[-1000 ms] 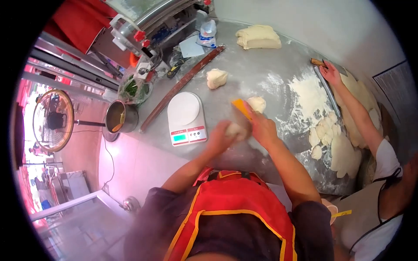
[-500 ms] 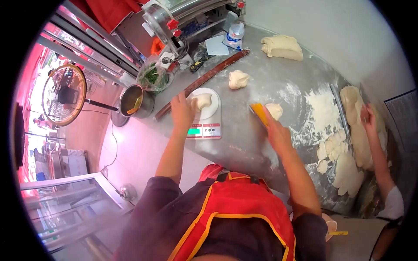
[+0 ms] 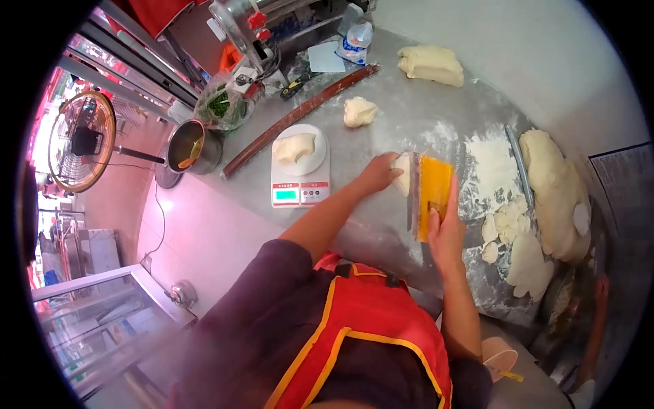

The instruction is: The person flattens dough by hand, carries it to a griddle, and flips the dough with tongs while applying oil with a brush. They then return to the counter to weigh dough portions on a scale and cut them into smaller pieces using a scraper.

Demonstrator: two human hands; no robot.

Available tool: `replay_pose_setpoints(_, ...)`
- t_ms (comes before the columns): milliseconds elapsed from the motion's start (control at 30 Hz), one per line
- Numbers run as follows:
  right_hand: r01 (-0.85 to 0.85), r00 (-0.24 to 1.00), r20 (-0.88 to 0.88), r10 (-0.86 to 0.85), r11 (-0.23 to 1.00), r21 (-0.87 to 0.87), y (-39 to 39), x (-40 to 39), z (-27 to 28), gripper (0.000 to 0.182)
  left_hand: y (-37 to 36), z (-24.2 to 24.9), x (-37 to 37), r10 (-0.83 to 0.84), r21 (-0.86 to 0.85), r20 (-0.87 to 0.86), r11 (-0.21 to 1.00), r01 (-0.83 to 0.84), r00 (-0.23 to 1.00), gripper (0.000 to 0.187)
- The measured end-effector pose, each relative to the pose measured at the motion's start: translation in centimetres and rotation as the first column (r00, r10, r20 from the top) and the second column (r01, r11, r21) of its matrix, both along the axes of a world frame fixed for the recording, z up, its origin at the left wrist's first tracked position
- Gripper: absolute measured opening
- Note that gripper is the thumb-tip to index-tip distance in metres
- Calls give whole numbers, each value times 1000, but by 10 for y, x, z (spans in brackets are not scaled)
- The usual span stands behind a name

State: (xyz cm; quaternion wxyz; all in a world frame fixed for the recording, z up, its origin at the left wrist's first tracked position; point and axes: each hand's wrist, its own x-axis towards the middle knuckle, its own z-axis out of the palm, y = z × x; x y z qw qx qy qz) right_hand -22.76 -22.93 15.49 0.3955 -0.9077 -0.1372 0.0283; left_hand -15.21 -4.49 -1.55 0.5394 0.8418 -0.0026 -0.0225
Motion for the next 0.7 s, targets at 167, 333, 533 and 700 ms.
replay_pose_setpoints(167,-12,1000,-13,12,999,-39,8,-8,6,69,-9,4,-19,198,57,-33,979,-196,980,33)
replay_pose_setpoints(333,-41,971,-235,-50,929,-367,17,-1,9,68,-8,2,-37,308,-81,-113,945,-318,945,30)
replay_pose_setpoints(533,-155,988,-21,155,952,-265,26,6,-18,69,-8,5,-42,331,-35,-117,941,-337,936,27)
replay_pose_setpoints(700,-182,982,-110,151,911,-369,30,8,-15,71,-5,19,-46,324,3,-159,945,-328,933,27)
